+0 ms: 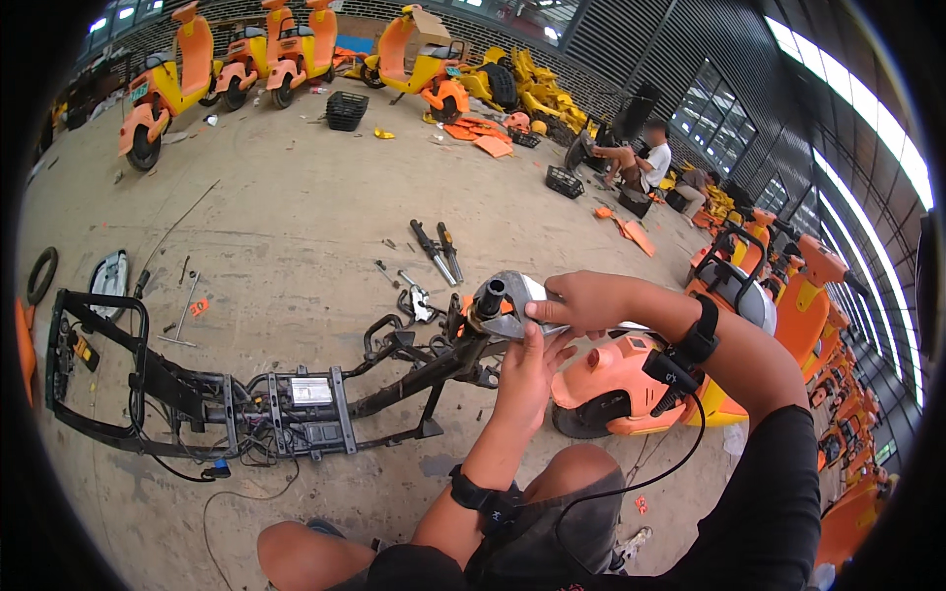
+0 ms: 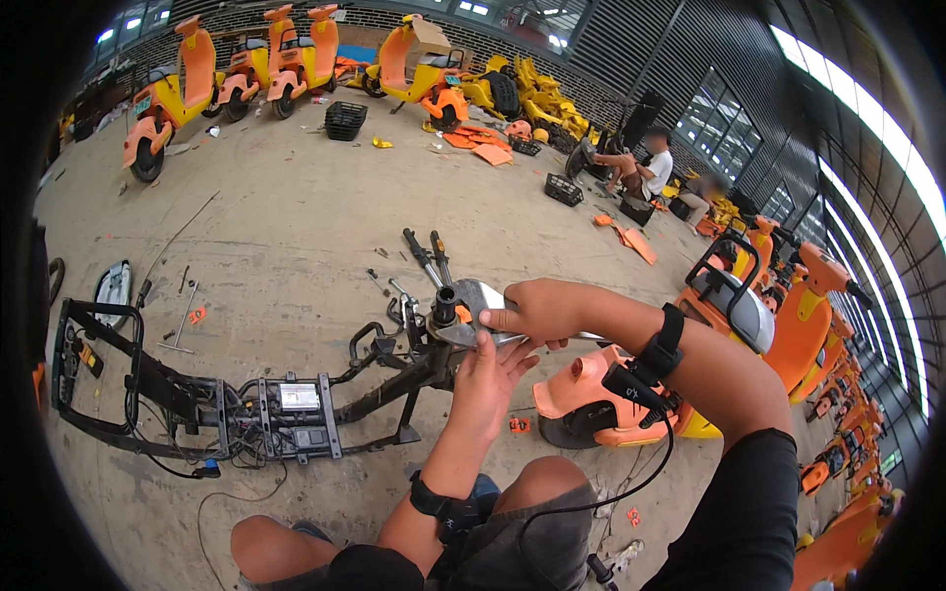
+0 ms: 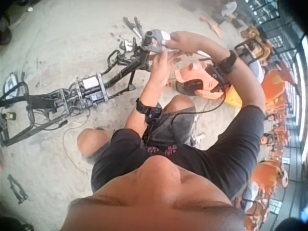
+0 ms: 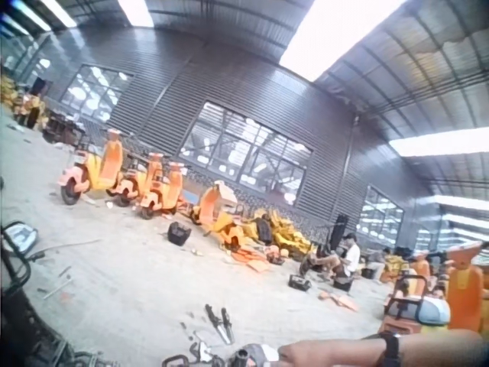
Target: The person uses an adjustable wrench to tighten a bolt on the steering column of an electric scooter frame. The person repeatedly adjusts the wrench and applies force to secure the component.
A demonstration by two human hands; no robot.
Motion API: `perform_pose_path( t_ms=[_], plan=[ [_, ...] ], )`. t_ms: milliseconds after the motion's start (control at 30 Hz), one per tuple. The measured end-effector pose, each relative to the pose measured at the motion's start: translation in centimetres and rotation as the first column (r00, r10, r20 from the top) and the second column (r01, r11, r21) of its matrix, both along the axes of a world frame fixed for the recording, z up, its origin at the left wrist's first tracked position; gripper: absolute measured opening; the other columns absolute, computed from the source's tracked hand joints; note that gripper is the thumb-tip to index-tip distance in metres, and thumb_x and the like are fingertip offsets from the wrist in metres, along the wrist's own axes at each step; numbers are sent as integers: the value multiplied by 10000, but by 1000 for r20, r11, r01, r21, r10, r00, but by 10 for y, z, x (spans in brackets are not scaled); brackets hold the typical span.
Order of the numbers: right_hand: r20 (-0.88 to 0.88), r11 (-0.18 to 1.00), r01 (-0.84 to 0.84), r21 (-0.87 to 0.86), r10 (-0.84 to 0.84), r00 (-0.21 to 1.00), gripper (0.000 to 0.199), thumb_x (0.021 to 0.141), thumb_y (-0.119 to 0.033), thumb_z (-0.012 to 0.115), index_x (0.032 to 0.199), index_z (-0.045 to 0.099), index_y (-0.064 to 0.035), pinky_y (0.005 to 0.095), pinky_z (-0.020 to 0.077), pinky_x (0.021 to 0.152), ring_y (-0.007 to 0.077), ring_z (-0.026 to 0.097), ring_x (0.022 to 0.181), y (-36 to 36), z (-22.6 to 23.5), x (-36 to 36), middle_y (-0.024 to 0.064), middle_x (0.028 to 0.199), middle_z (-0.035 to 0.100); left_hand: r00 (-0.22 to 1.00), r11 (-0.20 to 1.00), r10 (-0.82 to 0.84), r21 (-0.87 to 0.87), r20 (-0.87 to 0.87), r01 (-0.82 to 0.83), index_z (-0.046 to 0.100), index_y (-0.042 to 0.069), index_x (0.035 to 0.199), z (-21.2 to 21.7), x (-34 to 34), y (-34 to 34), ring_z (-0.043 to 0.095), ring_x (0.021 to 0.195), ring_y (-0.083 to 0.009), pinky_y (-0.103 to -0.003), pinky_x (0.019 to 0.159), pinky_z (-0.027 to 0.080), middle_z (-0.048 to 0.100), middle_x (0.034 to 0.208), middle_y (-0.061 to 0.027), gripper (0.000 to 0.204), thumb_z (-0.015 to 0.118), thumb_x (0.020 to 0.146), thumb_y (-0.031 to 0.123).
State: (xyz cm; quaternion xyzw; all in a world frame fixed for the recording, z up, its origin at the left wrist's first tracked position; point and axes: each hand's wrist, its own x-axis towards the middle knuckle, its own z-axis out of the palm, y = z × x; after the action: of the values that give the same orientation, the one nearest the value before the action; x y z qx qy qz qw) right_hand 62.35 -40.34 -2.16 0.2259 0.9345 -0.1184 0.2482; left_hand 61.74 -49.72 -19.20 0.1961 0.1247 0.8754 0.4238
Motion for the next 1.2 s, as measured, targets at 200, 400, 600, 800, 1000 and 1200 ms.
perform_pose_path(
  t_ms=[200,400,600,800,1000,1200],
  plan=[
    [-204,979,-77,191,116,972,703,972,-630,439,990,647,41,458,534,721,371,677,768,4,-17,13,242,787,673,998,998,57,-36,40,-55,449,5,1348,-1,9,9,597,1185,-269,-427,969,487,631,1243,-174,589,438,1029,500],
    [-251,954,46,297,32,967,695,982,-592,427,932,664,60,496,512,742,432,663,805,-20,-23,12,272,801,671,994,995,95,-19,47,-94,451,4,1353,2,6,9,596,1186,-240,-410,971,494,616,1270,-143,609,445,1021,515],
    [-408,945,166,282,-38,912,678,970,-594,437,865,688,27,505,513,701,423,666,757,-34,-26,21,238,749,676,997,994,76,-78,18,-74,520,76,1274,13,1,-4,609,1096,-187,-398,914,490,648,1158,-70,552,462,1004,553],
    [-506,963,86,254,57,861,633,975,-549,470,854,692,31,494,509,696,407,668,761,-5,-50,25,241,760,671,999,994,51,-94,15,-50,513,94,1268,4,3,-4,597,1109,-196,-379,868,478,643,1156,-78,519,461,1009,541],
    [-433,979,27,201,64,899,588,978,-504,520,862,682,50,470,501,675,405,648,708,-8,-36,20,251,759,662,1000,998,7,-63,-16,-7,465,27,1345,-4,-2,-5,600,1176,-258,-423,945,498,614,1272,-156,570,389,1046,506],
    [-429,955,-26,295,157,889,626,965,-558,525,816,682,29,473,498,647,405,640,674,-4,-33,24,232,714,653,999,998,-48,-39,-14,47,390,13,1412,6,-2,-10,571,1247,-295,-435,961,503,559,1367,-201,613,316,1059,510]
  ],
)
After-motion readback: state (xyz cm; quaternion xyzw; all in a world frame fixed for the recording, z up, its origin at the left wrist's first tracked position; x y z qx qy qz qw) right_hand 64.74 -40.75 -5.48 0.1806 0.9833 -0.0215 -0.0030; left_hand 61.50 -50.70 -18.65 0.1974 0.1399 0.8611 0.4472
